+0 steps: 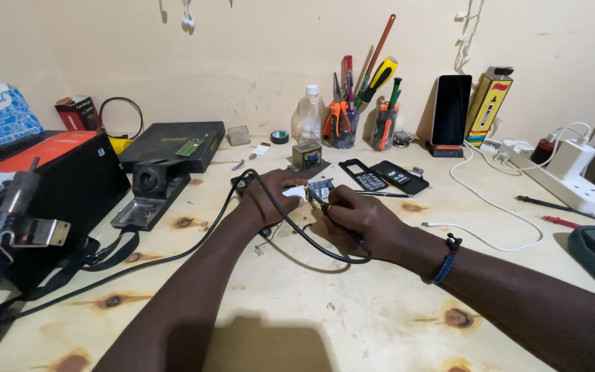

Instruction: Soldering and repairing components on a small electronic circuit board at a workbench.

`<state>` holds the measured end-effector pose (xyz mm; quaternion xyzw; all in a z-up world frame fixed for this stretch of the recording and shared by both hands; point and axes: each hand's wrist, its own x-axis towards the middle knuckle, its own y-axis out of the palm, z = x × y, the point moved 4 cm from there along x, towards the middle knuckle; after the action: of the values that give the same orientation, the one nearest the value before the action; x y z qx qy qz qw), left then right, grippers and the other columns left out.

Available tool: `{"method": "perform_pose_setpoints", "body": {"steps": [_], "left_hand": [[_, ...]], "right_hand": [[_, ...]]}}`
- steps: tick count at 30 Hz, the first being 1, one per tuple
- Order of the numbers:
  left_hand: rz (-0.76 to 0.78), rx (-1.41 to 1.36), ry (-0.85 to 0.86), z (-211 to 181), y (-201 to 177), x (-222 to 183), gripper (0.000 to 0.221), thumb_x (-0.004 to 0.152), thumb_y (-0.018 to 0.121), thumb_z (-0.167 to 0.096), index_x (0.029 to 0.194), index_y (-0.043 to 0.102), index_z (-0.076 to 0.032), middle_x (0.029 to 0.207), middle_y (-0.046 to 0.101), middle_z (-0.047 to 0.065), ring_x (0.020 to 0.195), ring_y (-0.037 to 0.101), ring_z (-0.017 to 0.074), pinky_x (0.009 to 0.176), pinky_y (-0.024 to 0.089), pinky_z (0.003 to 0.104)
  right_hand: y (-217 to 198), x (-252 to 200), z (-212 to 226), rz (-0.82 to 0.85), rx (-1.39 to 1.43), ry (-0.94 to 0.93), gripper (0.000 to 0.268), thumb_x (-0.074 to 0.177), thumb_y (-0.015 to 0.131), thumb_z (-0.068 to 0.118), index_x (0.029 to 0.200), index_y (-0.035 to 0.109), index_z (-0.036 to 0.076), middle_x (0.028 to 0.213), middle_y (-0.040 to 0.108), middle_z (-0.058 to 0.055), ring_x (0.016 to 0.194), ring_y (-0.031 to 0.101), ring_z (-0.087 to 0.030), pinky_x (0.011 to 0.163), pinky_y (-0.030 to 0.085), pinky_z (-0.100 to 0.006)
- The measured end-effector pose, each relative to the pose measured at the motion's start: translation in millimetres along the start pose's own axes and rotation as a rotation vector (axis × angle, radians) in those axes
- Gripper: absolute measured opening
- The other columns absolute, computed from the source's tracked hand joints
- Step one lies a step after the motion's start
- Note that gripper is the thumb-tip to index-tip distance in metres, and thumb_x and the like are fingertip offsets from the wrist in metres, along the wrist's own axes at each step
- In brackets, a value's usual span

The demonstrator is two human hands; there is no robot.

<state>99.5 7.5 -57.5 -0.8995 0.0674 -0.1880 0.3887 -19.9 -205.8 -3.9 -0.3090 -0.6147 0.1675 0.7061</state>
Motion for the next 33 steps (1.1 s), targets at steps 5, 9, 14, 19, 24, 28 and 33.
{"method": "perform_pose_setpoints", "body": {"steps": [5, 9, 14, 19, 24, 28, 33], "left_hand": [[0.010, -0.043, 0.023, -9.8, -6.3, -7.6, 0.049, 0.089, 0.079, -0.029, 0.138, 0.076, -0.025, 0.140, 0.071, 0.022, 0.138, 0.059, 0.0495, 0.116, 0.050, 0.058], [-0.001, -0.008, 0.010, -2.8, -2.7, -3.2, 0.049, 0.088, 0.080, -0.032, 0.137, 0.076, -0.030, 0.140, 0.071, 0.020, 0.137, 0.061, 0.0473, 0.115, 0.052, 0.057], [0.015, -0.032, 0.023, -15.7, -8.8, -11.6, 0.049, 0.093, 0.077, -0.028, 0.142, 0.074, -0.025, 0.141, 0.069, 0.025, 0.137, 0.059, 0.0520, 0.115, 0.051, 0.060], [0.002, -0.009, 0.014, -8.5, -5.5, -6.5, 0.048, 0.089, 0.080, -0.032, 0.136, 0.077, -0.030, 0.141, 0.069, 0.023, 0.137, 0.059, 0.0495, 0.115, 0.051, 0.059], [0.011, -0.047, 0.017, -2.6, -0.9, -0.8, 0.048, 0.090, 0.080, -0.030, 0.138, 0.077, -0.028, 0.141, 0.069, 0.024, 0.138, 0.059, 0.0510, 0.116, 0.051, 0.059], [0.012, -0.056, 0.006, -1.6, -0.9, -1.0, 0.049, 0.089, 0.081, -0.030, 0.138, 0.076, -0.028, 0.143, 0.068, 0.024, 0.139, 0.058, 0.0513, 0.117, 0.050, 0.060], [0.012, 0.017, 0.028, 0.5, 0.1, 1.7, 0.051, 0.089, 0.079, -0.034, 0.139, 0.075, -0.028, 0.139, 0.069, 0.024, 0.134, 0.062, 0.0509, 0.111, 0.054, 0.058]], "right_hand": [[1.8, -0.4, -1.6, -0.001, -0.031, -0.001, 0.013, 0.089, 0.072, 0.003, 0.077, 0.068, 0.004, 0.089, 0.066, -0.018, 0.056, 0.071, -0.037, 0.050, 0.057, -0.038], [-1.6, -1.0, 2.4, 0.032, -0.040, -0.003, 0.012, 0.088, 0.074, 0.004, 0.078, 0.069, 0.003, 0.090, 0.067, -0.020, 0.058, 0.073, -0.039, 0.050, 0.059, -0.040], [0.8, -1.7, -1.6, 0.034, -0.039, 0.001, 0.010, 0.089, 0.072, 0.003, 0.079, 0.068, 0.004, 0.092, 0.067, -0.019, 0.060, 0.073, -0.040, 0.051, 0.060, -0.041], [3.2, -2.5, -6.0, 0.020, -0.029, -0.010, 0.009, 0.088, 0.073, 0.003, 0.079, 0.070, 0.004, 0.092, 0.068, -0.018, 0.059, 0.073, -0.036, 0.052, 0.060, -0.038], [0.2, 0.5, -3.6, 0.016, -0.068, -0.029, 0.011, 0.089, 0.071, 0.002, 0.079, 0.068, 0.005, 0.092, 0.066, -0.016, 0.059, 0.073, -0.036, 0.051, 0.059, -0.038], [0.9, 0.5, -2.8, 0.024, -0.022, -0.020, 0.011, 0.089, 0.071, 0.002, 0.079, 0.069, 0.005, 0.091, 0.066, -0.018, 0.058, 0.073, -0.036, 0.051, 0.059, -0.038], [0.9, 0.0, -3.9, 0.021, -0.041, 0.005, 0.012, 0.090, 0.071, 0.003, 0.079, 0.068, 0.005, 0.091, 0.067, -0.017, 0.060, 0.074, -0.038, 0.052, 0.061, -0.040]]}}
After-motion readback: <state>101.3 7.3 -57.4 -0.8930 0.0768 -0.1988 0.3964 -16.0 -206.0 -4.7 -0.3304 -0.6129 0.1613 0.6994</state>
